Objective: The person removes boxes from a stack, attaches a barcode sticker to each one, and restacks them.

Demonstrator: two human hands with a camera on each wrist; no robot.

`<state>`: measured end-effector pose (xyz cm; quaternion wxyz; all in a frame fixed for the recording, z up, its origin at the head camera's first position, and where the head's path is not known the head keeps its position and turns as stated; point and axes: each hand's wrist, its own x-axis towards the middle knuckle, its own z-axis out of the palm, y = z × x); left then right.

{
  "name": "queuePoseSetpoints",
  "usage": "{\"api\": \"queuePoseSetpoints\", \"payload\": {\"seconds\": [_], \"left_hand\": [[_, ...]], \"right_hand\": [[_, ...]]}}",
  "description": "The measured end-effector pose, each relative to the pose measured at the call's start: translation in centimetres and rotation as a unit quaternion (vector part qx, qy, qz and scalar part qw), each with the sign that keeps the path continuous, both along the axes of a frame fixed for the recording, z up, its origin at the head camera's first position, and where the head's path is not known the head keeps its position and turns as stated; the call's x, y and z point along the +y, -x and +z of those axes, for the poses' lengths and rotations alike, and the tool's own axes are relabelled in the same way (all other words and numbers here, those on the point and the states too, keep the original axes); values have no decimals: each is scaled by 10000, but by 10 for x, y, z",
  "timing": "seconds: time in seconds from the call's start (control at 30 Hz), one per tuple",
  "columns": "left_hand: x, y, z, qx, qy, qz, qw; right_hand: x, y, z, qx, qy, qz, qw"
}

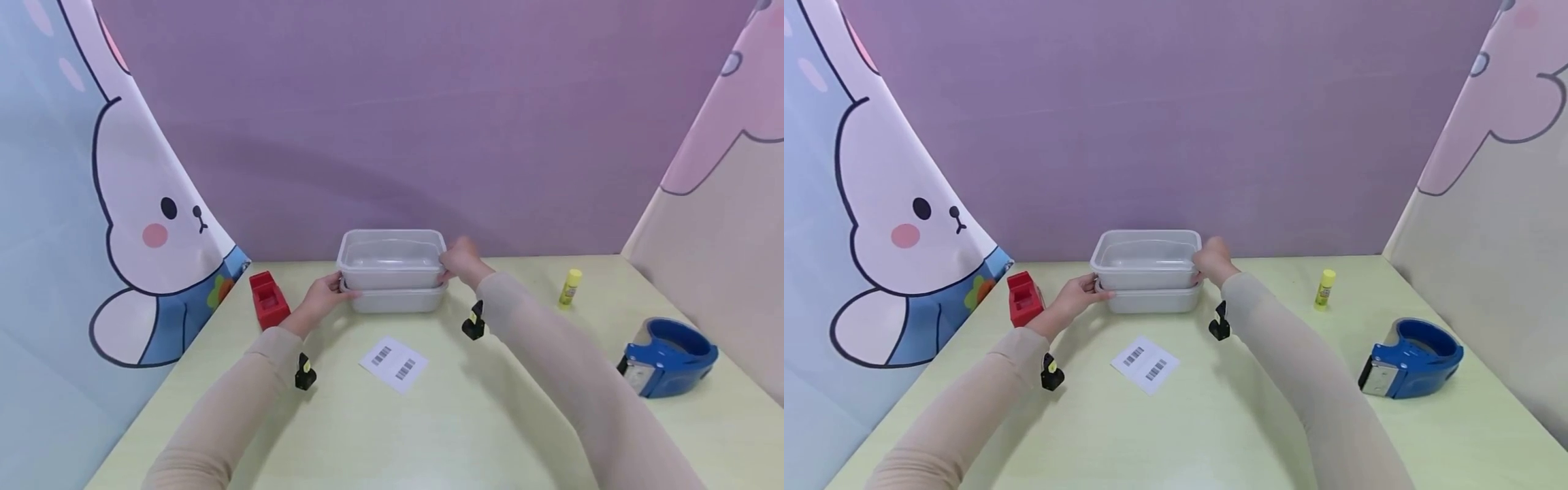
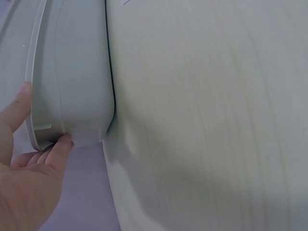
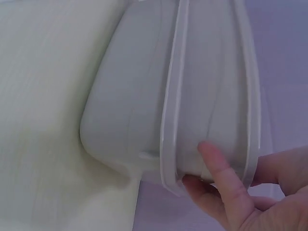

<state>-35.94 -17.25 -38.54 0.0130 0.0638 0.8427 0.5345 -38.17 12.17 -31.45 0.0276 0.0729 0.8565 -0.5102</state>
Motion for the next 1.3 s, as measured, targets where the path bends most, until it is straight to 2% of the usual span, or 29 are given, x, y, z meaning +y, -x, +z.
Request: {"api": "queuePoseSetpoints", "payload": {"seconds": [0.1, 0.23, 0.43, 0.8, 1.03, 1.3], "left_hand": [[-3, 1, 0, -106, 3, -8, 9999], [-4, 3, 0, -138, 37, -40, 9999], [-6, 6, 0, -175, 43, -27, 9998], [-13, 4, 0, -198, 81, -18, 9998], [-20, 3, 1, -295, 274, -30, 9992], [-25, 2, 3, -296, 444, -102, 9985]], "right_hand": [[3, -1, 4, 22, 268, -115, 9996], [9, -6, 14, 131, 513, -1, 9986], [20, -11, 28, 317, 563, 180, 9977], [57, -20, 48, 353, 289, 68, 9989], [88, -24, 41, 422, 396, 147, 9982], [119, -35, 38, 628, 124, 176, 9978]]}}
